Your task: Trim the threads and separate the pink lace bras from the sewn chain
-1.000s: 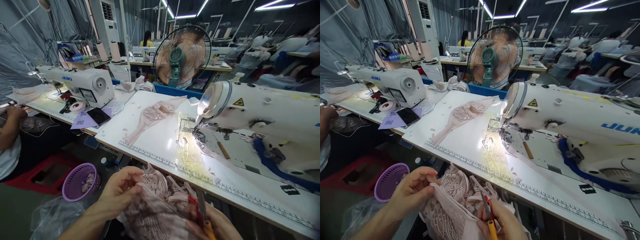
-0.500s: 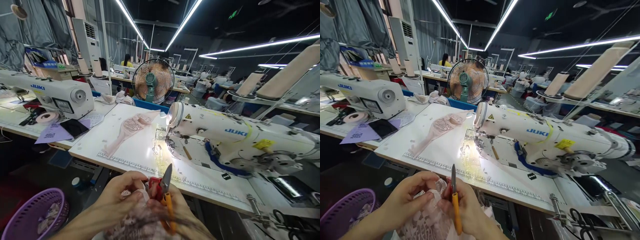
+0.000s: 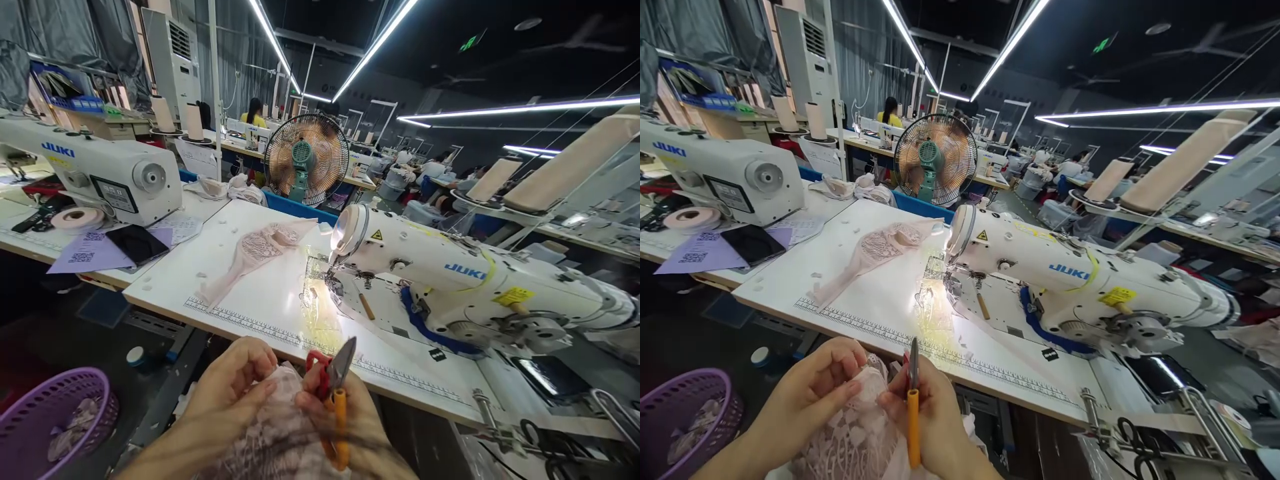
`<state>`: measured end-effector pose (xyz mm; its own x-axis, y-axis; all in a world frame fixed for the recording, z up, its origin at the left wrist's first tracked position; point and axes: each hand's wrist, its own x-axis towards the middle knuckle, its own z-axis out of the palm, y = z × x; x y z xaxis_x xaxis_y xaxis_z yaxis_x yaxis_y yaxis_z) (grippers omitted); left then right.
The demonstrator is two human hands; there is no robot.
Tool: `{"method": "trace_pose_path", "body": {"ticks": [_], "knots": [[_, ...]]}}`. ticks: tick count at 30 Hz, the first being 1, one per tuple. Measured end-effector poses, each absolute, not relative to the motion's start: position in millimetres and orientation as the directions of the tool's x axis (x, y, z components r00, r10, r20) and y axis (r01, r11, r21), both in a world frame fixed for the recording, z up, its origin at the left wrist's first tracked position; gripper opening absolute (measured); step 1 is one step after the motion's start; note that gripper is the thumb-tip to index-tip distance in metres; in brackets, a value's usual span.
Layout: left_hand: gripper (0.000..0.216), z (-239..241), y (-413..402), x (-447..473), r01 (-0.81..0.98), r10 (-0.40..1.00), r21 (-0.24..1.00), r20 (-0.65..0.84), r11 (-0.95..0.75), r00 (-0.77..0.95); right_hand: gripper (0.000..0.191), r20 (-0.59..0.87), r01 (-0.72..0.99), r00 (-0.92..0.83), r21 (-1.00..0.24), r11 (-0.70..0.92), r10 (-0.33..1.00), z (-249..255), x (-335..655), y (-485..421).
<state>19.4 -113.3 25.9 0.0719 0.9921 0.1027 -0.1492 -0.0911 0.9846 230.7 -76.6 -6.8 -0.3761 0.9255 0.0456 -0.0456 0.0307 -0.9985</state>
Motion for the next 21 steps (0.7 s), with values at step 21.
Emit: {"method": "trace_pose_path", "body": {"ticks": [21], "knots": [[0.008, 31.2, -115.5, 32.6, 0.019, 0.981, 0.987, 0.161, -0.16, -0.11, 0.038, 0.012, -0.15, -0.429, -0.987, -0.058, 0.903, -5.2, 228.1, -81.0]]}}
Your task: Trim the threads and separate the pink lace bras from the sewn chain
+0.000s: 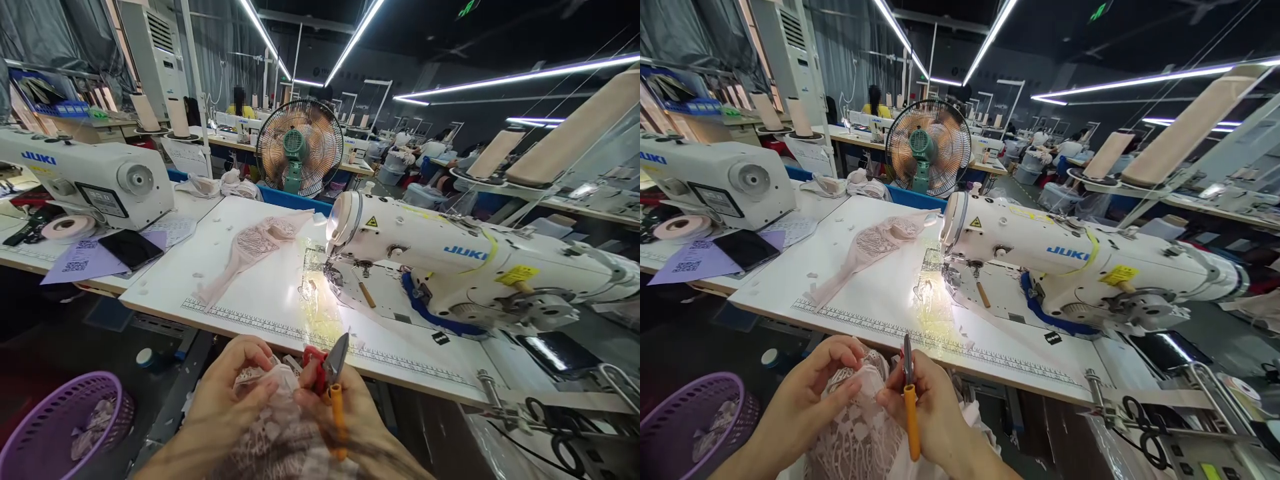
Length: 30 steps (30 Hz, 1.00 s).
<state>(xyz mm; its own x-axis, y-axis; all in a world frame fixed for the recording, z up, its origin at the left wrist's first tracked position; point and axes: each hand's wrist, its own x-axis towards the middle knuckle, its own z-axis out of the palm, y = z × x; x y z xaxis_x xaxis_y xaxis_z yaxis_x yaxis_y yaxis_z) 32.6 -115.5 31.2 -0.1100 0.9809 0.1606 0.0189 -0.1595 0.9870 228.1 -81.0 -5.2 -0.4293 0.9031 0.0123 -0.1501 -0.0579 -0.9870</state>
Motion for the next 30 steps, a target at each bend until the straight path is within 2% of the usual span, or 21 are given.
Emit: {"method": "trace_pose_path", "body": {"ticks": [4, 7, 16, 24, 30], "knots": [[0.01, 28.2, -114.1, 24.3, 0.197, 0.972, 0.953, 0.234, -0.231, 0.008, 0.038, 0.037, -0.108, -0.412, -0.994, -0.009, 0.911, -4.9, 228.6, -79.3], [0.01, 27.1, -114.0, 22.4, 0.253, 0.97, 0.938, 0.239, -0.239, 0.032, 0.035, 0.056, -0.069, -0.417, -0.997, 0.03, 0.907, -2.1, 229.6, -79.4], [0.011, 29.6, -115.5, 24.0, 0.135, 0.986, 0.982, 0.115, -0.131, 0.122, 0.033, 0.06, -0.043, -0.44, -0.998, 0.046, 0.896, 2.8, 232.4, -80.3], [0.011, 36.1, -117.0, 31.3, 0.257, 0.969, 0.938, 0.246, -0.233, -0.017, 0.032, 0.021, -0.034, -0.427, -0.999, 0.007, 0.904, 1.0, 232.9, -82.1], [0.013, 38.8, -125.0, 47.0, 0.214, 0.942, 0.955, 0.253, -0.206, -0.222, 0.028, 0.061, -0.004, -0.401, -0.998, 0.065, 0.914, 2.5, 233.6, -82.5]]}}
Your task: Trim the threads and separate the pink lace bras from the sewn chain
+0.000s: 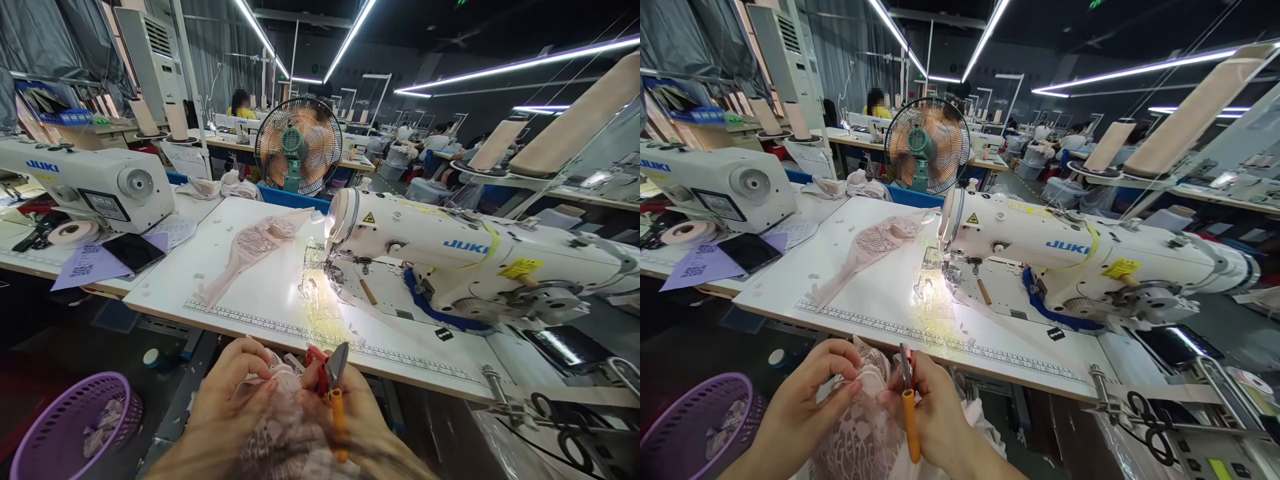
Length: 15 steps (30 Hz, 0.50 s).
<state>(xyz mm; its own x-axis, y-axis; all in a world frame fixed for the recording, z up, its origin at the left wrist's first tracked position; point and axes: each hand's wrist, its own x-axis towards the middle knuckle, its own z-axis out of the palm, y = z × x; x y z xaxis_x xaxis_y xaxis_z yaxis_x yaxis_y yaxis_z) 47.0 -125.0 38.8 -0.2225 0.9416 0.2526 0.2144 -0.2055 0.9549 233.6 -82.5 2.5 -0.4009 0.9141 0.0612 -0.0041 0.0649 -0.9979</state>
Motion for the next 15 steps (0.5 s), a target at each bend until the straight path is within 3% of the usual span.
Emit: {"method": "trace_pose_path", "body": {"ticks": [3, 9, 15], "knots": [[0.015, 41.4, -126.6, 49.9, 0.169, 0.948, 0.969, 0.216, -0.179, -0.233, 0.029, 0.064, 0.006, -0.392, -0.997, 0.072, 0.918, 0.6, 233.0, -82.9], [0.021, 48.5, -122.7, 46.9, -0.095, 0.994, 0.994, -0.062, 0.053, -0.091, 0.032, 0.044, 0.017, -0.396, -0.998, 0.056, 0.917, 4.3, 231.1, -84.0], [0.028, 49.5, -120.0, 48.5, -0.219, 0.99, 0.973, -0.096, 0.072, -0.101, 0.044, -0.086, -0.018, -0.451, -0.994, -0.105, 0.888, 3.5, 229.9, -83.7]]}}
